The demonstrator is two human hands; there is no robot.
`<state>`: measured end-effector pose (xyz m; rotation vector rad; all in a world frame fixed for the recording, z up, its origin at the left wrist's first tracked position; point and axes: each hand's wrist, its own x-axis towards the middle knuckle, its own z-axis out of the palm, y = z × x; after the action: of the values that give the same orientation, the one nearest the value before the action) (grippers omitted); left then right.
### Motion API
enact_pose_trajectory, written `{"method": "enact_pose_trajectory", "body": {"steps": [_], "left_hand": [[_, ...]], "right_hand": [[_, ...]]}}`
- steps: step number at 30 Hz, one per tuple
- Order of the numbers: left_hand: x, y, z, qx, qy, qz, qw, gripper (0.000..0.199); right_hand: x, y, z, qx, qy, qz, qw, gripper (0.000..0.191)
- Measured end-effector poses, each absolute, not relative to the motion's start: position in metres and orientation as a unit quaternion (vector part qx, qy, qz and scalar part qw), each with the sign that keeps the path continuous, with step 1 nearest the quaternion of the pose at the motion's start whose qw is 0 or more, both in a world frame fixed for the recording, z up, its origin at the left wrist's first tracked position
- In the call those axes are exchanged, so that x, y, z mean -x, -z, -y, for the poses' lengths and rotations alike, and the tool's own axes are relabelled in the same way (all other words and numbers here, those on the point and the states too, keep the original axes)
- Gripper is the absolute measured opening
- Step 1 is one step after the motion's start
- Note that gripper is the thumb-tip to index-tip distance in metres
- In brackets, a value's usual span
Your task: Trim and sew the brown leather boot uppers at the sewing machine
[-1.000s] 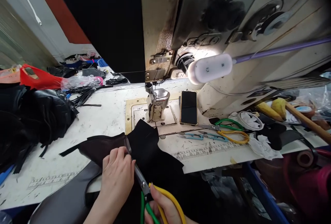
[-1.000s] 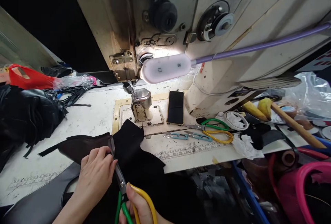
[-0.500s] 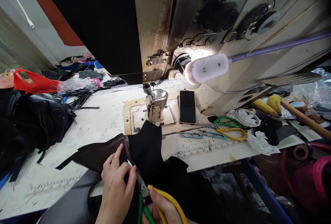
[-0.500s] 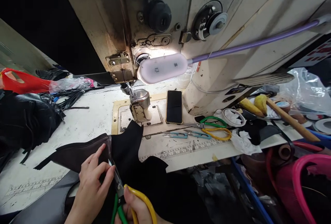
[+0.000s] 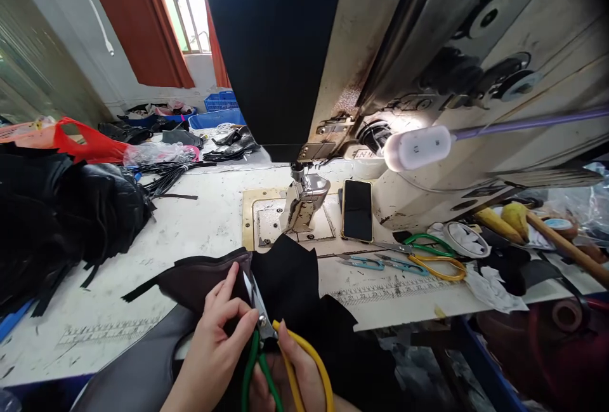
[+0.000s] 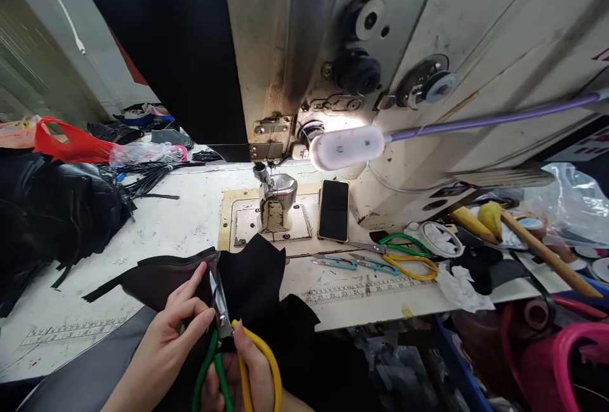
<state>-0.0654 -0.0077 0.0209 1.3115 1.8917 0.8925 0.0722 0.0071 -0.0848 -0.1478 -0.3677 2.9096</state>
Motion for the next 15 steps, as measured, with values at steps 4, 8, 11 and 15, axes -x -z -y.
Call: {"method": "enact_pose_trajectory", "body": {"steps": [4, 8, 11, 15], "left_hand": [[0.069, -0.027, 0.005, -0.493, -0.361, -0.71, 0.35, 0.038], [0.074, -0.032, 0.005, -0.503, -0.367, -0.698, 0.353, 0.038], [0.076, -0.035, 0.005, -0.518, -0.369, -0.683, 0.359, 0.038], [0.079, -0.036, 0.006, -0.513, -0.391, -0.655, 0.393, 0.039]], "right_hand": [[-0.063, 0.079, -0.011, 0.05, -0.984, 0.115, 0.126, 0.075], [-0.055, 0.065, -0.013, 0.067, -0.979, 0.123, 0.15, 0.072], [-0.05, 0.055, -0.013, 0.102, -0.973, 0.13, 0.16, 0.073], [-0.046, 0.046, -0.016, 0.155, -0.964, 0.114, 0.183, 0.073]]}}
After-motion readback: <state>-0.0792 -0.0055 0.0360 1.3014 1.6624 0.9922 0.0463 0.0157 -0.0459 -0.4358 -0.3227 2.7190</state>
